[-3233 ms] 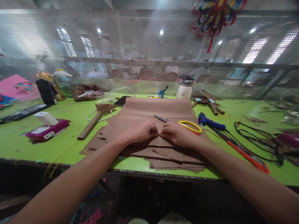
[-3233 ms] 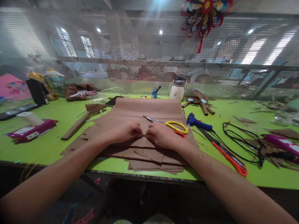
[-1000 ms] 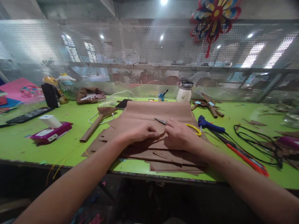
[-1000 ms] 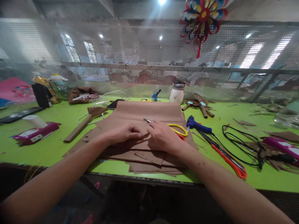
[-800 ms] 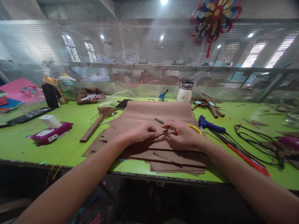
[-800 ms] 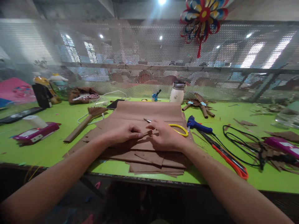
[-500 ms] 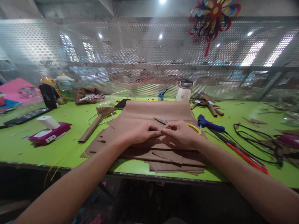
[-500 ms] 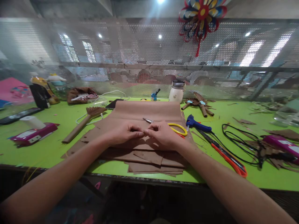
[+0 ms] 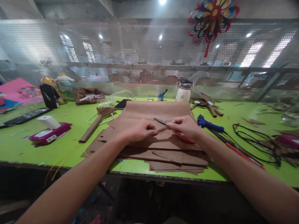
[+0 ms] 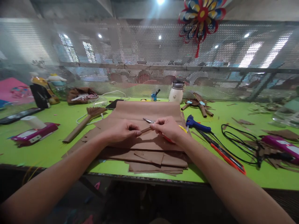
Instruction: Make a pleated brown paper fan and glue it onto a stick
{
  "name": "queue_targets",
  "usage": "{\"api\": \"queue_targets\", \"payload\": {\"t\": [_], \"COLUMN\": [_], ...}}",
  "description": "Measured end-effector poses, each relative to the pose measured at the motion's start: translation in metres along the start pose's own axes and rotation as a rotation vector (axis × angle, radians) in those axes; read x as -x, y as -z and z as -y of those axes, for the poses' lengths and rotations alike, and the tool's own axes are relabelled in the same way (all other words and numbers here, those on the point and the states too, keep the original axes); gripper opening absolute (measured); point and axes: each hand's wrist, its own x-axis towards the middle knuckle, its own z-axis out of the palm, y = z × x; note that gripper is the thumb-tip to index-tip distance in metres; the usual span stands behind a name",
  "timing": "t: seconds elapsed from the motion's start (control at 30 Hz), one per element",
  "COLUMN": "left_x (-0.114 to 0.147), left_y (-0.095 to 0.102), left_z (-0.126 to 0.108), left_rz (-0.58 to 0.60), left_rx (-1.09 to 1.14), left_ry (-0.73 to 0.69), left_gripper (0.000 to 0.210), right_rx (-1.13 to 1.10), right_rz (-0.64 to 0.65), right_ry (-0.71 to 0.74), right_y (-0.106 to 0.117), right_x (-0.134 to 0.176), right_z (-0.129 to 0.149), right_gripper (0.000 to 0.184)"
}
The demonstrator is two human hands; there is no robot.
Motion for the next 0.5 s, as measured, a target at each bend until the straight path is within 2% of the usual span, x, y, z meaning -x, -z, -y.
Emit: {"api": "queue_targets", "payload": {"t": [0.13,0.2,0.27,0.33,0.43,0.5], "left_x": [0.000,0.001,0.002,0.002,0.002,0.003], "left_y": [0.002,0.003,0.004,0.004,0.001,-0.003], "left_z": [0.005,0.006,0.006,0.005,0.001,-0.002], "left_rz": [0.007,0.010,0.020,0.034,0.079,0.146], "left_rx": [0.095,0.217,0.368,0.489,0.593,0.692], "left_ry": [0.007,0.019,0.018,-0.012,-0.063,-0.064], "left_gripper": [0.026,0.026,0.025,0.025,0.028,0.030], "right_rx": [-0.137,-0.242,-0.347,-0.404,-0.362,-0.313], "right_rz": [-0.079,-0.134,-0.119,0.024,0.322,0.407], "right_ry": [-0.015,-0.021,-0.004,0.034,0.128,0.204], "right_y": [0.006,0.012,0.016,0.016,0.009,0.002], "right_x": [-0.005,-0.008,-0.008,-0.005,0.004,0.010], "right_z": [-0.003,-0.004,-0.002,0.002,0.011,0.016], "right_gripper": [0.037,0.036,0.030,0.026,0.031,0.027]}}
